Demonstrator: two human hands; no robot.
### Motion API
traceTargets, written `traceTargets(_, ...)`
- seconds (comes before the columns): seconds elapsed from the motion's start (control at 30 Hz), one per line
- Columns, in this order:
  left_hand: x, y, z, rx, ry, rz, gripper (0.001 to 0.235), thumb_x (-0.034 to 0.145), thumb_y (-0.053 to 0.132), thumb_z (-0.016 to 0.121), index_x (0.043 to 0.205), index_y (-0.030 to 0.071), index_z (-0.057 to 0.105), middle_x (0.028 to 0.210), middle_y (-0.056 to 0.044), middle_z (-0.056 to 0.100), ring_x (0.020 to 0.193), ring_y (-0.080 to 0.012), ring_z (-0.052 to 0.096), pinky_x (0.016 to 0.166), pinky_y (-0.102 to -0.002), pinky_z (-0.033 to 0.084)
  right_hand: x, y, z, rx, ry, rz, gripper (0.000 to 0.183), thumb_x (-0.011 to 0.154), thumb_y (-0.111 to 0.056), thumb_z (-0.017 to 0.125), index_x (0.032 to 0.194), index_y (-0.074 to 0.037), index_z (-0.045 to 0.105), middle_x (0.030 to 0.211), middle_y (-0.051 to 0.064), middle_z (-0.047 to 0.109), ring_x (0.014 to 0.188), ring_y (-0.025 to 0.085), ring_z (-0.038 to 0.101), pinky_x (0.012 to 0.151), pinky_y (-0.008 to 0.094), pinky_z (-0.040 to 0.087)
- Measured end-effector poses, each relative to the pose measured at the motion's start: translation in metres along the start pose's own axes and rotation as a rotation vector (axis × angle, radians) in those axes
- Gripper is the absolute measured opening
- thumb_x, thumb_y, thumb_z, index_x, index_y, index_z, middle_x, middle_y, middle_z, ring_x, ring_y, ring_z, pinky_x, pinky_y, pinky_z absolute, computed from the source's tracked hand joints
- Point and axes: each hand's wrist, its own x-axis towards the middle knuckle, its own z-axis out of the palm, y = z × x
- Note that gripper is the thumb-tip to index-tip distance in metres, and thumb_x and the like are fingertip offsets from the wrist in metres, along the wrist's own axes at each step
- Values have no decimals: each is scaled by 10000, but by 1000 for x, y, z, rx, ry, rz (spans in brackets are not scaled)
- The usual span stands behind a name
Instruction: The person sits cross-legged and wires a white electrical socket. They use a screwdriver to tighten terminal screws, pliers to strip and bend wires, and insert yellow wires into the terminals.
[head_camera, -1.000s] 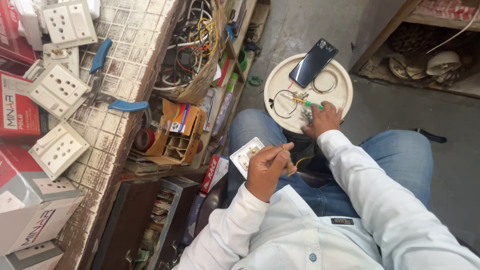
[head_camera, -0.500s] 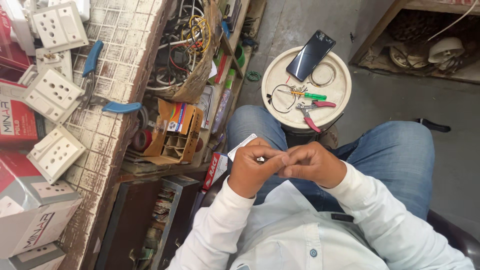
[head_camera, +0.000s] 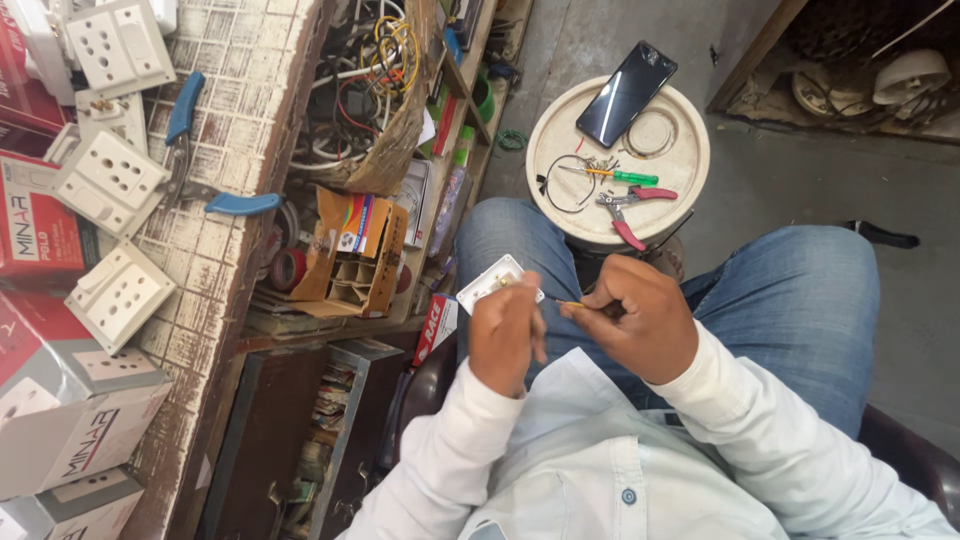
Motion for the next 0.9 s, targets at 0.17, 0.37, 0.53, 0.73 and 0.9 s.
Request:
traceTargets(0.17, -12, 48, -11, 994, -65, 796, 218, 843, 113, 775, 1043, 32, 745, 909, -110, 632, 575, -162, 559, 508, -313, 452, 3, -1, -2, 76, -75, 73, 258, 785, -76, 821, 745, -12, 575, 710, 67, 553, 534, 146, 571, 490, 286, 446)
traceTargets(0.37, -10, 48, -13, 1109, 47, 576, 83, 903, 117, 768, 896, 75, 697, 836, -97, 632, 680, -271, 638, 602, -390, 502, -3, 1, 19, 101, -107, 35, 155, 826, -91, 807, 882, -2, 693, 756, 89, 586, 583, 186, 591, 537, 315, 462)
traceTargets(0.53, -5, 20, -35, 1059, 217, 331, 98, 902, 146, 766, 894, 71, 702, 868, -106, 679, 727, -263, 694, 656, -375, 547, -9, 17, 53, 126, -67, 67, 125, 840, -83, 778, 906, -6, 704, 820, 100, 661, 683, 218, 679, 601, 322, 522)
traceTargets(0.73, -10, 0, -71, 1079, 212, 476, 261, 812, 66, 779, 1070, 52, 740, 1205, -195, 635, 1124, -377, 638, 970, -437, 516, -12, 36, 73, -22, -143, -23, 113, 803, -65, 759, 890, -21, 701, 859, 116, 666, 765, 309, 684, 656, 379, 539)
traceTargets(0.9, -13, -15, -70, 1066, 205, 416, 253, 762, 68, 805, 1012, 82, 770, 1263, -207, 617, 1153, -384, 621, 997, -425, 498, -5, 30, 80, -101, -197, -10, 111, 779, -77, 750, 870, -43, 699, 872, 106, 657, 767, 330, 679, 653, 406, 540)
